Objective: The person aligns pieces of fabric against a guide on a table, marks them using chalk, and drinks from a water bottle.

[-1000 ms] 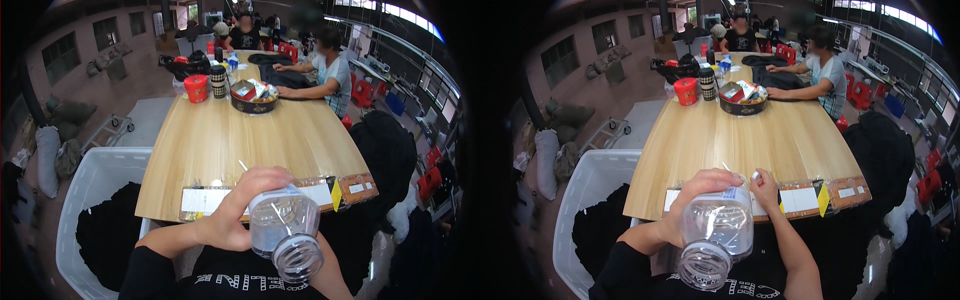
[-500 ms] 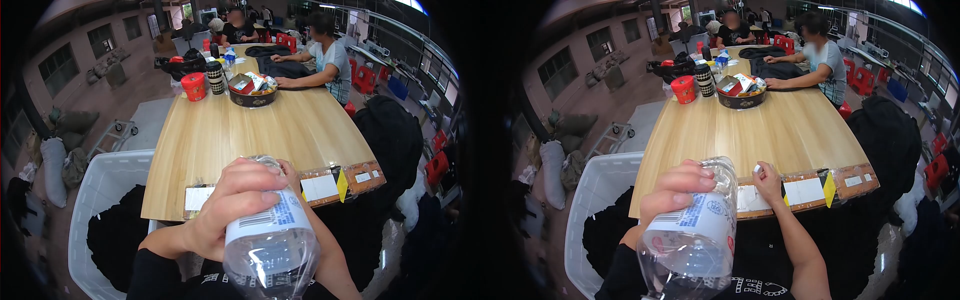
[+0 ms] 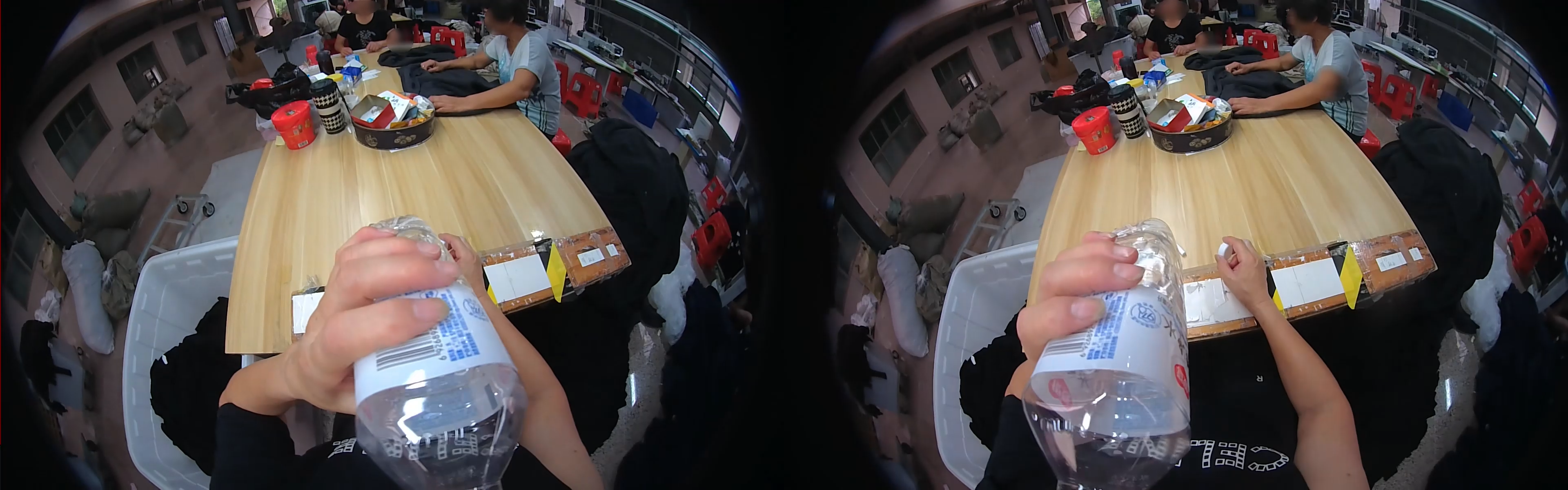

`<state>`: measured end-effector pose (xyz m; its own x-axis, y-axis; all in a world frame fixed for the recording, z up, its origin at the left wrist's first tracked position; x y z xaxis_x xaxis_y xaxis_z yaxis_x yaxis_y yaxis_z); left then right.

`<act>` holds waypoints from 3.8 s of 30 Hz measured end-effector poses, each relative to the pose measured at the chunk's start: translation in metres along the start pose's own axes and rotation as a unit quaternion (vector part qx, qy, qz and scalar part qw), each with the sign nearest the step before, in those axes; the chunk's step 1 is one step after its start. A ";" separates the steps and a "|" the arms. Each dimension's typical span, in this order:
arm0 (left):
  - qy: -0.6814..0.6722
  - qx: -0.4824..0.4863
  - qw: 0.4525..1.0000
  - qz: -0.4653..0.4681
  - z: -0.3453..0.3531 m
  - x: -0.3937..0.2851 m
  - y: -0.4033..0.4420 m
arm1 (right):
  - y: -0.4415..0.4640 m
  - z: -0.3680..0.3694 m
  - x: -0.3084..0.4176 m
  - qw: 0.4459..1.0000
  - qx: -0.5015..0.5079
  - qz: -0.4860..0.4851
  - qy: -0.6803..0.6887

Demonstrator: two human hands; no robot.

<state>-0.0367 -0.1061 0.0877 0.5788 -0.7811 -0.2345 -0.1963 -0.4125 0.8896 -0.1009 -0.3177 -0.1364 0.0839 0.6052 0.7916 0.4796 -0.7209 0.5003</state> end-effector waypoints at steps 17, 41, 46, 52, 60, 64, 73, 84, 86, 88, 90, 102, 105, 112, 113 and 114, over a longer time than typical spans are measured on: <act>0.038 0.000 0.999 0.021 -0.005 -0.005 0.007 | 0.001 0.001 0.000 1.000 -0.005 -0.008 -0.007; 0.074 -0.014 0.994 0.075 -0.020 -0.016 0.024 | 0.000 0.001 0.001 0.999 -0.007 -0.022 -0.025; 0.073 -0.013 0.994 0.076 -0.020 -0.018 0.026 | 0.001 0.001 0.001 1.000 -0.001 -0.016 -0.019; 0.074 -0.010 0.993 0.087 -0.022 -0.016 0.030 | 0.001 0.003 -0.006 1.000 -0.001 -0.019 -0.019; 0.078 -0.009 0.992 0.099 -0.024 -0.017 0.034 | 0.000 0.002 -0.002 0.999 -0.004 -0.021 -0.025; 0.080 -0.008 0.991 0.107 -0.025 -0.018 0.037 | 0.000 0.002 -0.001 0.999 -0.004 -0.031 -0.027; 0.088 -0.026 0.987 0.128 -0.027 -0.019 0.042 | 0.000 0.003 -0.004 1.000 -0.003 -0.029 -0.010; 0.091 -0.045 0.986 0.133 -0.028 -0.019 0.047 | 0.000 0.006 -0.012 0.999 -0.008 -0.043 -0.021; 0.093 -0.047 0.983 0.150 -0.029 -0.018 0.048 | 0.000 0.006 -0.012 0.999 -0.006 -0.043 -0.024; 0.092 -0.052 0.982 0.155 -0.028 -0.016 0.049 | -0.001 0.006 -0.013 0.999 -0.007 -0.043 -0.021; 0.091 -0.058 0.981 0.161 -0.028 -0.016 0.050 | -0.001 0.007 -0.014 0.999 -0.007 -0.042 -0.022; 0.096 -0.072 0.980 0.160 -0.028 -0.016 0.052 | 0.000 0.003 -0.005 0.999 -0.007 -0.035 -0.031; 0.095 -0.084 0.979 0.159 -0.027 -0.015 0.052 | 0.000 0.003 -0.005 0.999 -0.005 -0.037 -0.031; 0.106 -0.085 0.974 0.179 -0.029 -0.013 0.052 | -0.001 0.004 -0.005 0.999 0.000 -0.030 -0.022; 0.107 -0.088 0.973 0.182 -0.029 -0.013 0.052 | -0.001 0.004 -0.004 0.999 0.000 -0.030 -0.022; 0.107 -0.088 0.974 0.182 -0.029 -0.013 0.052 | -0.001 0.003 -0.003 0.999 0.001 -0.028 -0.025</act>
<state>-0.0313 -0.1033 0.1487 0.6520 -0.7368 0.1790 -0.2917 -0.0259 0.9561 -0.0989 -0.3178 -0.1407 0.0995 0.6607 0.7440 0.4872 -0.6843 0.5426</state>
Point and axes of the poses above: each hand's wrist, its own y-axis towards the middle knuckle, its own z-axis out of the palm, x = y × z, the point moved 3 cm from there along y, towards the middle knuckle, and after that the axes turned 2 degrees about y, right-handed, at the moved point
